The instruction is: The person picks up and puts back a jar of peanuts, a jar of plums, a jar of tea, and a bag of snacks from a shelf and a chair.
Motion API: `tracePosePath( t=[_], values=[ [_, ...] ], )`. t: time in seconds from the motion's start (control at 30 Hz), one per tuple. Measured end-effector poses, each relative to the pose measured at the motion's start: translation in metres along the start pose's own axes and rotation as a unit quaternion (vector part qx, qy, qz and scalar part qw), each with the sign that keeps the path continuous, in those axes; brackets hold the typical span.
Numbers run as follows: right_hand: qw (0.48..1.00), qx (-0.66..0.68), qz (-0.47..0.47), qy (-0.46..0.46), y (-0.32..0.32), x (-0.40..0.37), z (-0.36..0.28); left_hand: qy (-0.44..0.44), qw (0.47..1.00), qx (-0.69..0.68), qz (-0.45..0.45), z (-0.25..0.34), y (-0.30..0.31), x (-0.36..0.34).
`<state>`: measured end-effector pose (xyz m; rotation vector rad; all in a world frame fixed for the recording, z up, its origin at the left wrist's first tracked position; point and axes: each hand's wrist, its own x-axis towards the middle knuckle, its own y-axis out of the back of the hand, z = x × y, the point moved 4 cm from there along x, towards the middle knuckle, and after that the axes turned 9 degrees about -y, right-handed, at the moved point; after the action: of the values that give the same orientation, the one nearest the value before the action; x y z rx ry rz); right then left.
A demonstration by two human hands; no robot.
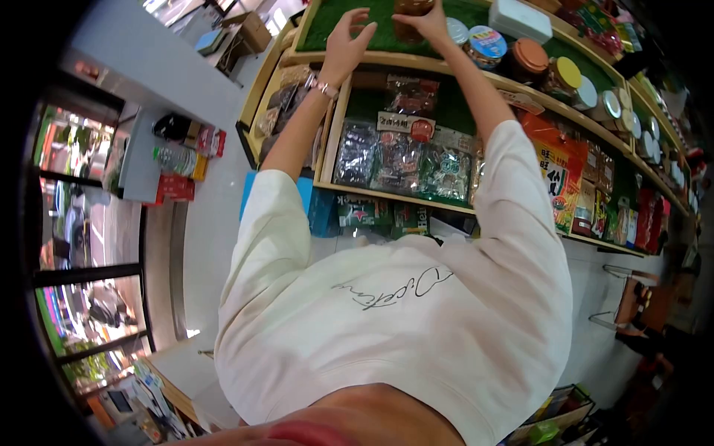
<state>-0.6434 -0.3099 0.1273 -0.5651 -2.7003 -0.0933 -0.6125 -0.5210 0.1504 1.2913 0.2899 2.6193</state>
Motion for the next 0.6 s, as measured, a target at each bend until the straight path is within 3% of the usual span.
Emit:
tracePosePath(
  t=[0.03,0.1,0.13,0.17,0.23,0.27,0.3,0.33,0.4,0.5,0.6],
  values=[
    [0.993,-0.093,0.037,0.059,0.007,0.015,0.027,-0.023,0.999,0.027,-0.012,-0.012,-0.014,0.028],
    [0.987,-0.142,0.045,0.065,0.002,0.019,0.029,-0.068,0.994,0.083,-0.033,-0.026,-0.039,0.073],
    [0.980,-0.187,0.040,0.057,-0.004,0.018,0.025,-0.031,0.993,0.019,-0.117,0.012,-0.033,0.089],
    [0.978,-0.178,0.036,0.099,-0.007,0.021,0.028,-0.098,0.989,0.075,-0.078,-0.012,-0.045,0.098],
    [0.980,-0.173,0.003,0.095,-0.017,0.015,0.040,-0.062,0.974,0.106,-0.190,-0.089,-0.079,0.106],
    [0.979,-0.196,0.001,0.052,-0.018,0.003,0.040,-0.074,0.947,0.193,-0.245,-0.096,-0.083,0.103],
    [0.976,-0.218,0.000,0.009,-0.018,-0.007,0.041,-0.048,0.939,0.189,-0.282,-0.099,-0.083,0.097],
    [0.965,-0.256,0.039,0.040,-0.019,-0.014,0.046,-0.023,0.947,0.179,-0.265,-0.100,-0.086,0.089],
    [0.970,-0.224,0.092,0.017,-0.016,-0.042,0.060,0.006,0.949,0.197,-0.248,-0.089,-0.091,0.076],
    [0.969,-0.211,0.126,0.009,-0.015,-0.104,0.060,-0.049,0.936,0.215,-0.273,-0.071,-0.105,0.073],
    [0.991,0.063,0.070,-0.095,-0.015,-0.180,0.073,-0.068,0.934,0.173,-0.304,-0.050,-0.106,0.071]
  ],
)
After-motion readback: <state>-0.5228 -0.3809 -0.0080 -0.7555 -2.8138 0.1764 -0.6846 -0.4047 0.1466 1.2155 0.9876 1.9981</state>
